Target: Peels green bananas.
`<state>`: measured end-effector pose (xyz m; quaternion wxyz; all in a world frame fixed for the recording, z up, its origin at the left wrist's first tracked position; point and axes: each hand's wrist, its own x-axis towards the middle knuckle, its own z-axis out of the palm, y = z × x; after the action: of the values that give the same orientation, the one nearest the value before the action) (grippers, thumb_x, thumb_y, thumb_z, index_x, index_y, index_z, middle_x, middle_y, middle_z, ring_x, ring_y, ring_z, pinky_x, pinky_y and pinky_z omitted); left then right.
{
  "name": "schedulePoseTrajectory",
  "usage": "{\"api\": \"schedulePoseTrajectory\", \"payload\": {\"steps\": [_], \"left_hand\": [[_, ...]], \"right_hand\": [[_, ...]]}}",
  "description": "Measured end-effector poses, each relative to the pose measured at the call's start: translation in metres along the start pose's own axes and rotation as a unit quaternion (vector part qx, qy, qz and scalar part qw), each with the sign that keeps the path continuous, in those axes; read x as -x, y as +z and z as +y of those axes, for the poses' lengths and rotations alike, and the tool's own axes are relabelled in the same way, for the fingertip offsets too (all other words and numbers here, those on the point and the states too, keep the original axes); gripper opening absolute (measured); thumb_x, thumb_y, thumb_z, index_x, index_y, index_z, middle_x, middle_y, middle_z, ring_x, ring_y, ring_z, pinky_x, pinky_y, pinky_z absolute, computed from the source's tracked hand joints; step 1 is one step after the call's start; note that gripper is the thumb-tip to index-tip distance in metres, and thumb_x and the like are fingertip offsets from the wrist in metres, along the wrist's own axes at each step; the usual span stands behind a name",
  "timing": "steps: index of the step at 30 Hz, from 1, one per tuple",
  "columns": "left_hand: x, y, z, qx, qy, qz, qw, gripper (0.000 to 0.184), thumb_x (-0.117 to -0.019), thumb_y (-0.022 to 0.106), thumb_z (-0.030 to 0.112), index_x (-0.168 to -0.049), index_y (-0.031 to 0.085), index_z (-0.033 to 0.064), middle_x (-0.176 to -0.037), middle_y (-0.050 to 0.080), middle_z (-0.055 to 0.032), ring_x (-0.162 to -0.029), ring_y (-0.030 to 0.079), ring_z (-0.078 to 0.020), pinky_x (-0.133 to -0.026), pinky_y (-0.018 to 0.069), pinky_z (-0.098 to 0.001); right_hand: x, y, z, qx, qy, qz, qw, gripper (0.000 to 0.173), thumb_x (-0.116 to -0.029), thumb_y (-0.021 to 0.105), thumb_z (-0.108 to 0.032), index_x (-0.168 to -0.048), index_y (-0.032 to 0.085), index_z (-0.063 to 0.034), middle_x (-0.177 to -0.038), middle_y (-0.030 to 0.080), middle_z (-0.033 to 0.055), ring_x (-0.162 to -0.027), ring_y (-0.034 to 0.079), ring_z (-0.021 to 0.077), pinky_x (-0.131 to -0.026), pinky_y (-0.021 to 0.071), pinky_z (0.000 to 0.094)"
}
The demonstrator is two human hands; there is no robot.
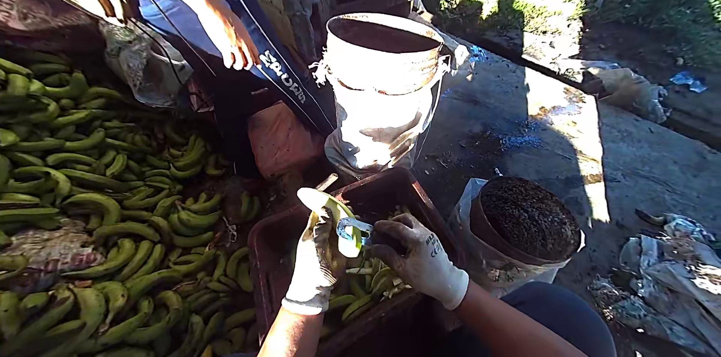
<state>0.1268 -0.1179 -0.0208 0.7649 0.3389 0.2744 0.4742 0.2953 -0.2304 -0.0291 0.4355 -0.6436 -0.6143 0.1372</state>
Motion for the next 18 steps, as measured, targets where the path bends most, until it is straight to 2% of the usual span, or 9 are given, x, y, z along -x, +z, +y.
{"api": "schedulePoseTrajectory", "payload": {"steps": [2, 4, 6, 8, 9, 10, 14, 16, 18], "left_hand": [[0.011, 0.004, 0.007, -0.070, -0.025, -0.071, 0.995, 0.034, -0.1095, 0.037, 0.017, -0.140, 0.048, 0.0057, -0.114, 0.067, -0.0079, -0.100, 0.068, -0.0127, -0.087, 0.0589, -0.0300], [0.023, 0.005, 0.010, -0.176, -0.066, -0.128, 0.974, 0.036, -0.1081, 0.044, 0.019, -0.139, 0.056, 0.0056, -0.117, 0.069, -0.0074, -0.103, 0.067, -0.0120, -0.091, 0.0573, -0.0309], [0.030, 0.007, 0.010, -0.147, -0.146, -0.207, 0.956, 0.038, -0.1093, 0.042, 0.028, -0.138, 0.059, 0.0096, -0.119, 0.070, -0.0066, -0.104, 0.067, -0.0111, -0.093, 0.0568, -0.0296], [0.025, 0.004, -0.001, -0.014, -0.228, -0.245, 0.942, 0.050, -0.1082, 0.039, 0.046, -0.133, 0.059, 0.0075, -0.110, 0.069, -0.0152, -0.086, 0.069, -0.0186, -0.071, 0.0591, -0.0313], [0.021, 0.004, -0.005, 0.035, -0.242, -0.234, 0.941, 0.058, -0.1063, 0.037, 0.054, -0.131, 0.059, 0.0060, -0.108, 0.068, -0.0174, -0.080, 0.068, -0.0205, -0.063, 0.0583, -0.0311], [0.018, 0.006, -0.007, 0.074, -0.231, -0.200, 0.949, 0.060, -0.1064, 0.036, 0.055, -0.129, 0.058, 0.0044, -0.106, 0.067, -0.0173, -0.079, 0.068, -0.0208, -0.063, 0.0587, -0.0306], [0.005, 0.003, -0.008, 0.191, -0.105, -0.056, 0.974, 0.038, -0.1117, 0.032, 0.030, -0.131, 0.054, 0.0067, -0.117, 0.068, -0.0161, -0.104, 0.070, -0.0267, -0.086, 0.0608, -0.0430], [0.006, 0.004, -0.006, 0.173, -0.080, 0.000, 0.982, 0.037, -0.1115, 0.026, 0.026, -0.117, 0.060, 0.0113, -0.101, 0.072, -0.0064, -0.093, 0.071, -0.0147, -0.078, 0.0620, -0.0316], [0.004, 0.001, -0.009, 0.183, -0.073, 0.016, 0.980, 0.040, -0.1105, 0.024, 0.024, -0.109, 0.061, 0.0089, -0.097, 0.070, -0.0079, -0.090, 0.070, -0.0153, -0.075, 0.0606, -0.0303]], "right_hand": [[-0.012, -0.006, 0.010, -0.024, 0.010, -0.002, 1.000, 0.042, -0.0955, 0.069, -0.047, -0.127, 0.073, -0.0198, -0.117, 0.068, 0.0046, -0.105, 0.066, 0.0123, -0.090, 0.0578, 0.0329], [-0.030, -0.017, 0.022, -0.010, 0.065, -0.013, 0.998, 0.041, -0.0986, 0.064, -0.049, -0.127, 0.072, -0.0206, -0.119, 0.070, 0.0033, -0.106, 0.067, 0.0123, -0.091, 0.0584, 0.0357], [-0.045, -0.032, 0.038, 0.023, 0.162, -0.042, 0.986, 0.045, -0.1009, 0.055, -0.055, -0.126, 0.073, -0.0223, -0.121, 0.071, 0.0022, -0.112, 0.066, 0.0151, -0.099, 0.0543, 0.0432], [-0.050, -0.044, 0.049, 0.017, 0.229, -0.031, 0.973, 0.049, -0.0984, 0.054, -0.061, -0.123, 0.073, -0.0237, -0.119, 0.071, 0.0002, -0.112, 0.066, 0.0147, -0.100, 0.0528, 0.0453], [-0.048, -0.048, 0.048, 0.012, 0.238, -0.018, 0.971, 0.050, -0.0967, 0.056, -0.063, -0.123, 0.073, -0.0237, -0.119, 0.071, 0.0002, -0.112, 0.066, 0.0145, -0.100, 0.0528, 0.0450], [-0.045, -0.048, 0.044, 0.008, 0.230, -0.005, 0.973, 0.051, -0.0954, 0.058, -0.063, -0.123, 0.073, -0.0235, -0.119, 0.071, 0.0003, -0.111, 0.066, 0.0141, -0.099, 0.0532, 0.0440], [-0.023, -0.028, 0.017, 0.016, 0.136, 0.016, 0.991, 0.049, -0.0944, 0.065, -0.056, -0.128, 0.071, -0.0203, -0.118, 0.069, 0.0028, -0.107, 0.066, 0.0129, -0.093, 0.0572, 0.0381], [-0.010, -0.012, 0.007, 0.024, 0.074, 0.015, 0.997, 0.047, -0.0938, 0.069, -0.051, -0.128, 0.071, -0.0191, -0.118, 0.069, 0.0049, -0.105, 0.067, 0.0142, -0.090, 0.0588, 0.0374], [-0.002, -0.001, 0.002, 0.035, 0.030, 0.009, 0.999, 0.046, -0.0929, 0.071, -0.050, -0.127, 0.071, -0.0201, -0.117, 0.069, 0.0053, -0.104, 0.068, 0.0147, -0.088, 0.0593, 0.0366]]}}
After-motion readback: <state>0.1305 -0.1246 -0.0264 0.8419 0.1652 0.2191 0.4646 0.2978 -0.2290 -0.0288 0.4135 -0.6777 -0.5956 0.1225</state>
